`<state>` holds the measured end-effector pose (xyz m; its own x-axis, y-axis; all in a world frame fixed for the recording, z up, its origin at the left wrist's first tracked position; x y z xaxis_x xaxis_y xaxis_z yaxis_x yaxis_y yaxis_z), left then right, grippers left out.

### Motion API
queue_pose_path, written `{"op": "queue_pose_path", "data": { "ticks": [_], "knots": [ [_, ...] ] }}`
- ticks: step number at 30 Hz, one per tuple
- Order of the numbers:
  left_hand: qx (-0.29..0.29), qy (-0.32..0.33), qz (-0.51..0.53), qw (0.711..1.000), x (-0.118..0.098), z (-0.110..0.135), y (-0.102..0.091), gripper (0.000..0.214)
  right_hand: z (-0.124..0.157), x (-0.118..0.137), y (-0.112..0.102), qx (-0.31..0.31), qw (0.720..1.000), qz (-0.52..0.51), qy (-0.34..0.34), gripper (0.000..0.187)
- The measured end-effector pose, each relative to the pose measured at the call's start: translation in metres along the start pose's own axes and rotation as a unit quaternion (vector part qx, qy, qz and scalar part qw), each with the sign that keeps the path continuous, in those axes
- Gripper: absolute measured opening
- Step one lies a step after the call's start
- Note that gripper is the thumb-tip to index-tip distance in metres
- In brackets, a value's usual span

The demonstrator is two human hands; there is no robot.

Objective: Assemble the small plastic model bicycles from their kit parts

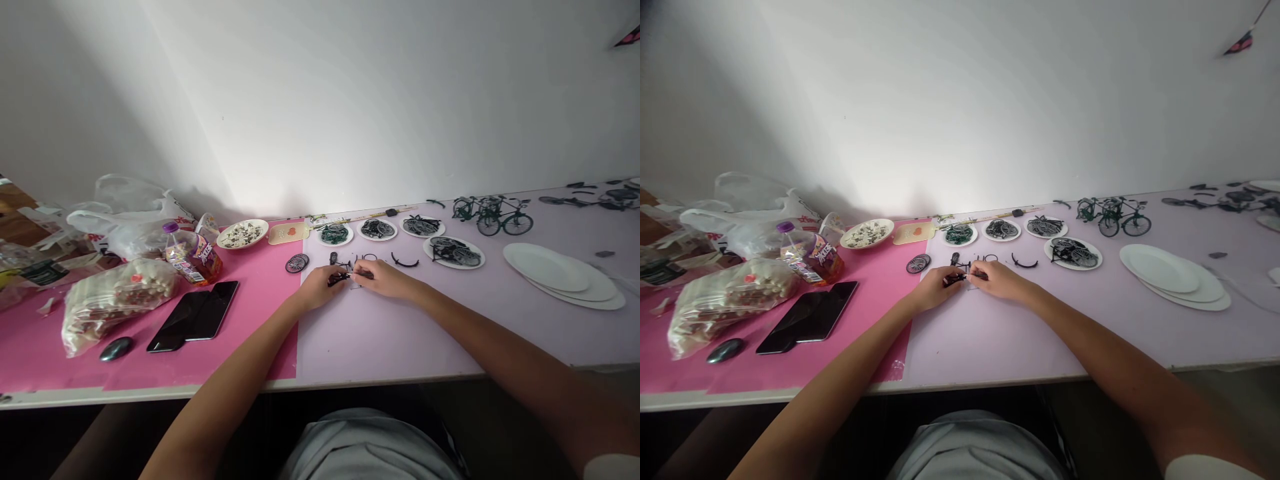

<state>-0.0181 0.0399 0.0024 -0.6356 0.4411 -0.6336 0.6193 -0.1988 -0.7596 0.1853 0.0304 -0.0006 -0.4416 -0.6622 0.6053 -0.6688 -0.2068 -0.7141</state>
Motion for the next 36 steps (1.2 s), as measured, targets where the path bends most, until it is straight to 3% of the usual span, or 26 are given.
{"op": "queue_pose_path", "data": {
  "ticks": [36],
  "knots": [
    [0.007,-0.002,0.004,1.000,0.0004,-0.0006,-0.0003,0.029,-0.0001,0.0005,-0.0003,0.015,1.000,0.013,0.003,0.025]
  ]
}}
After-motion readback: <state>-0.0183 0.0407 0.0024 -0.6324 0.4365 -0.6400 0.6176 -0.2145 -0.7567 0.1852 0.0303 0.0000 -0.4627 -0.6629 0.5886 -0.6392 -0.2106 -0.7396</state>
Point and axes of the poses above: each hand's wrist, its own z-axis away from the middle knuckle, its own y-axis out of the palm, x = y × z, the point moved 3 cm from there along -z, towards the middle knuckle, and after that the axes turned 15 degrees about -y, right-handed, at the moved point
